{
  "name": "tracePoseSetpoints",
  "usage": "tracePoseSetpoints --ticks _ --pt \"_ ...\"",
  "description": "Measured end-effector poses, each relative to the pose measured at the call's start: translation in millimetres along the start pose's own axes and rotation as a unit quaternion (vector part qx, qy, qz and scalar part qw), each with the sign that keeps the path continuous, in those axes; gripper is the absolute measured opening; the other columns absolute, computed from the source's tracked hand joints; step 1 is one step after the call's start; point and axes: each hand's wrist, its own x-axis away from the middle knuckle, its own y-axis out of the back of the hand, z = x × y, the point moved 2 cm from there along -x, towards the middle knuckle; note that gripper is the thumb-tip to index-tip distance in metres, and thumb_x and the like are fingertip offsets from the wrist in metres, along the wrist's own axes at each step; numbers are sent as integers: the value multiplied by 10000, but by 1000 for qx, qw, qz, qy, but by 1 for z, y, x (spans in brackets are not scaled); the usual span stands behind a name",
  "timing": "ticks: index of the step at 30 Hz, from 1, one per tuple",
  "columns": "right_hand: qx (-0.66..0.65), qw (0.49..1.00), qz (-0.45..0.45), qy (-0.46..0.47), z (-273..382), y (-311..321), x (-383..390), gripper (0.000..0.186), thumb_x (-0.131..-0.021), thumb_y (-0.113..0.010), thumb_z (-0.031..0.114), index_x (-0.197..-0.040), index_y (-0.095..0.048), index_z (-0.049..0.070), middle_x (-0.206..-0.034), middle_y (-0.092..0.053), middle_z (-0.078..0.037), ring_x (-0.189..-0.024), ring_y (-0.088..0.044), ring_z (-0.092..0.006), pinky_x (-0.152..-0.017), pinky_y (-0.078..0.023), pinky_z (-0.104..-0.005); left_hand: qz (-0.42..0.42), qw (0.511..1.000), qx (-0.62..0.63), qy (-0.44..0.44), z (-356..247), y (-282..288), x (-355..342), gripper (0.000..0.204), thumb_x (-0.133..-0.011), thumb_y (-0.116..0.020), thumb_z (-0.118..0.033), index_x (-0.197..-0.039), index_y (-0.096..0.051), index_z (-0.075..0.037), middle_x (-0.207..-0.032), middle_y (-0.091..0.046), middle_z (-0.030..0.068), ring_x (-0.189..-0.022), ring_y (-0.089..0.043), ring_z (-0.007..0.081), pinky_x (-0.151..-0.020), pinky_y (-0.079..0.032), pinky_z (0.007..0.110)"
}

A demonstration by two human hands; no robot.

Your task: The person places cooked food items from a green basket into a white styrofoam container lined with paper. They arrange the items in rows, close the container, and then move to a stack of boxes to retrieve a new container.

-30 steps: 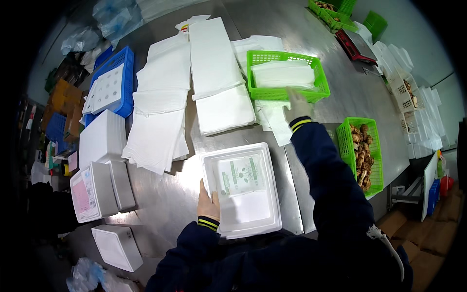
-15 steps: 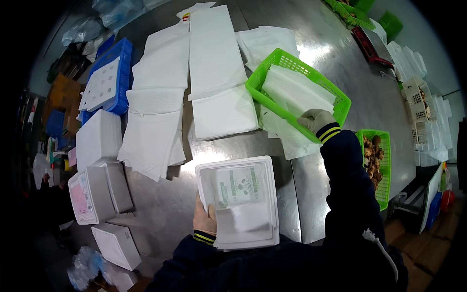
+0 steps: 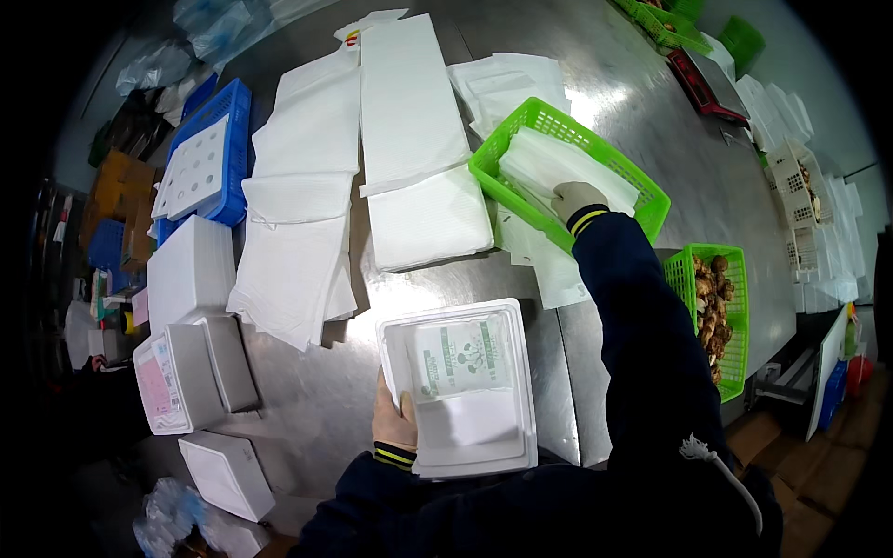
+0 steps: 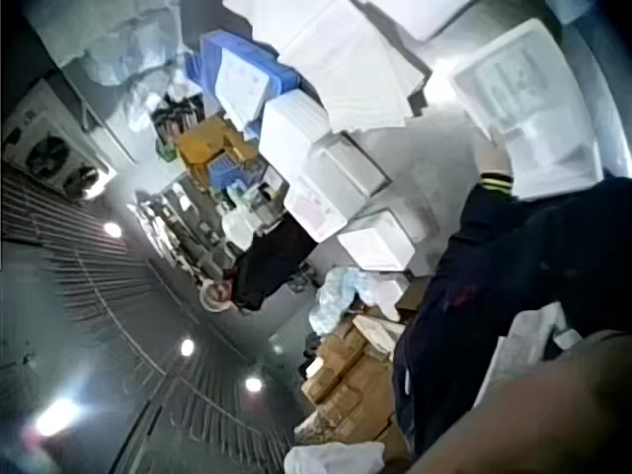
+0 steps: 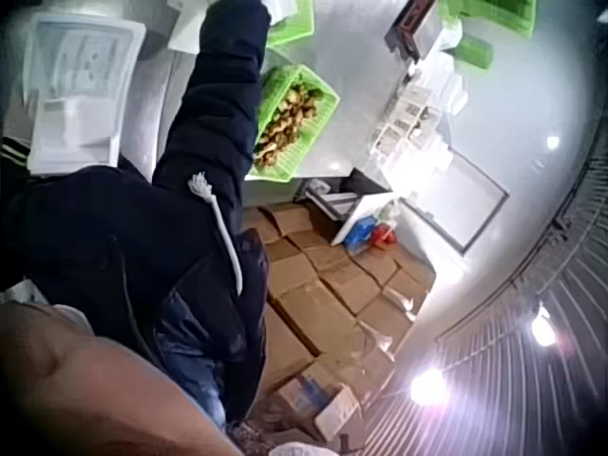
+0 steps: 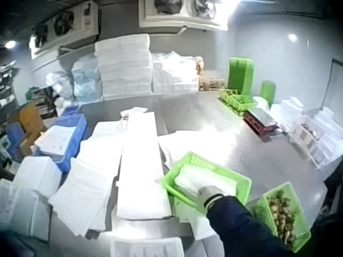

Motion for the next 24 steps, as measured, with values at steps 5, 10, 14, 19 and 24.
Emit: tracePoseSetpoints --ticks 5,10,14,19,24 --pt "14 999 -34 -32 -5 22 19 345 -870 -569 383 -1070 -711 141 -1007 -692 -141 -970 -642 -323 -863 -500 -434 -1 1000 30 0 -5 0 -2 560 -921 -466 -36 -1441 -278 55 -1295 -515 276 -1170 -546 363 -979 -431 361" --pt "-84 992 -88 -44 -14 35 26 237 -803 -643 320 -937 -697 133 -910 -696 -124 -887 -660 -315 -789 -515 -423 14 998 48 23 -2 0 -1 569 -917 -456 -29 -1445 -263 57 -1307 -498 281 -1193 -525 363 -1011 -407 362" --pt "-44 993 -110 -9 -20 38 29 283 -809 -641 340 -989 -713 134 -910 -701 -136 -859 -663 -327 -786 -512 -418 28 997 63 35 -14 2 -4 577 -911 -437 -9 -1453 -246 46 -1316 -493 274 -1205 -519 352 -1015 -403 358" --pt "64 992 -107 12 -12 66 38 281 -883 -536 317 -997 -700 119 -963 -693 -152 -881 -654 -351 -792 -509 -456 9 999 40 -15 -14 1 -9 577 -901 -451 -5 -1445 -267 50 -1285 -518 266 -1195 -530 342 -1013 -406 355" --pt "143 980 -138 -19 8 112 56 277 -903 -505 370 -1046 -687 219 -954 -700 -104 -914 -653 -342 -807 -510 -467 2 999 42 -3 -10 1 -5 579 -914 -488 -76 -1441 -281 43 -1289 -512 282 -1185 -532 376 -1009 -415 380"
